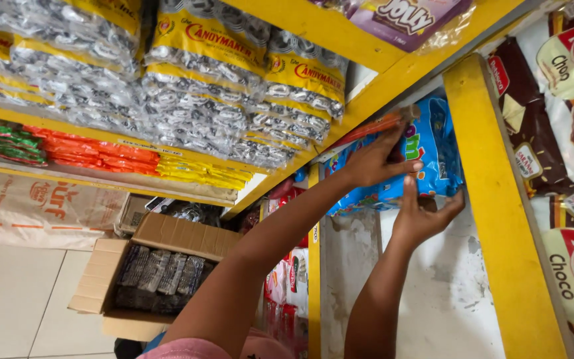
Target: The person repeatedly takes blue snack packages and small boxes of crackers from a cardboard box on the floor and places them onto a yellow store shelf. They arrange the items in rows, filling gaps in the display.
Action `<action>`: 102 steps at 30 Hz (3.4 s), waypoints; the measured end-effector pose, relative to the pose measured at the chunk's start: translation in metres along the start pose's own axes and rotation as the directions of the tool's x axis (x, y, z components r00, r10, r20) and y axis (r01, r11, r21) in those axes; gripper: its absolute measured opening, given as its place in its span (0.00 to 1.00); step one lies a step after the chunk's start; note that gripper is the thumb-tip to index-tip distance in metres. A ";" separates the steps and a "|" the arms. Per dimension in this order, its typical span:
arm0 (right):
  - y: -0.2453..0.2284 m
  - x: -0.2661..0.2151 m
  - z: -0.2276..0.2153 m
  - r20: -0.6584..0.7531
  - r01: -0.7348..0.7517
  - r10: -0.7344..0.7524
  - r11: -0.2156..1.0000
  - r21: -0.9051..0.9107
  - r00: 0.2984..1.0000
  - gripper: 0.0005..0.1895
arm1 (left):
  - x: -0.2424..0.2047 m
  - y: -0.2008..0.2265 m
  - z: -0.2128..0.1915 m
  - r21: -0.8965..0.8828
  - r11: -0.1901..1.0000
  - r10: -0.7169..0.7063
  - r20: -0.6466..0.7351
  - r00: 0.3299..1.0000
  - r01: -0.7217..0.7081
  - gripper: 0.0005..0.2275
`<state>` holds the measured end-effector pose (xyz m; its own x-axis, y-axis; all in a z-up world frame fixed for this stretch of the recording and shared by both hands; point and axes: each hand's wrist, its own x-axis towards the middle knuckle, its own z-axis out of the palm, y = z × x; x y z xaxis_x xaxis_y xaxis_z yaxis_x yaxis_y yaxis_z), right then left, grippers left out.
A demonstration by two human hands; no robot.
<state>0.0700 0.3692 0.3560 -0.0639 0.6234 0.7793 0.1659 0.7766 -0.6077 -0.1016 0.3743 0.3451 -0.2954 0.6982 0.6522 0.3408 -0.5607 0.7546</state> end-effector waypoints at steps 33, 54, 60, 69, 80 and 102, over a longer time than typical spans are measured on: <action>0.009 -0.057 0.006 0.020 0.046 -0.043 0.986 -0.162 0.999 0.40 | -0.091 0.035 -0.017 0.321 0.934 -0.115 -0.139 0.984 0.155 0.36; 0.019 -0.047 0.019 -0.086 -0.040 0.028 0.990 -0.134 0.996 0.08 | -0.116 -0.005 0.042 0.434 0.893 -0.044 -0.185 0.982 0.121 0.16; 0.002 -0.062 0.012 -0.079 -0.205 0.200 0.977 -0.061 0.977 0.11 | -0.132 0.035 -0.007 0.221 0.922 -0.321 -0.027 0.947 0.318 0.17; -0.035 -0.200 0.011 0.050 -0.340 0.348 0.932 -0.122 0.936 0.15 | -0.249 0.019 -0.064 0.101 0.889 -0.454 0.051 0.890 0.447 0.17; -0.032 -0.496 0.017 0.474 -0.638 0.721 0.683 -0.356 0.506 0.13 | -0.633 -0.081 -0.094 0.245 0.553 -0.812 -0.056 0.581 0.796 0.10; 0.199 -0.873 0.097 0.525 -0.296 0.591 0.787 -0.542 0.612 0.34 | -0.793 -0.244 -0.119 0.139 0.138 -0.939 -0.298 0.174 0.981 0.19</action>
<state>0.0633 -0.0114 -0.4598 -0.4576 0.8884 0.0373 0.6826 0.3779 -0.6255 -0.0566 -0.0949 -0.3479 -0.6373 0.5150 -0.5732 -0.1184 0.6696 0.7332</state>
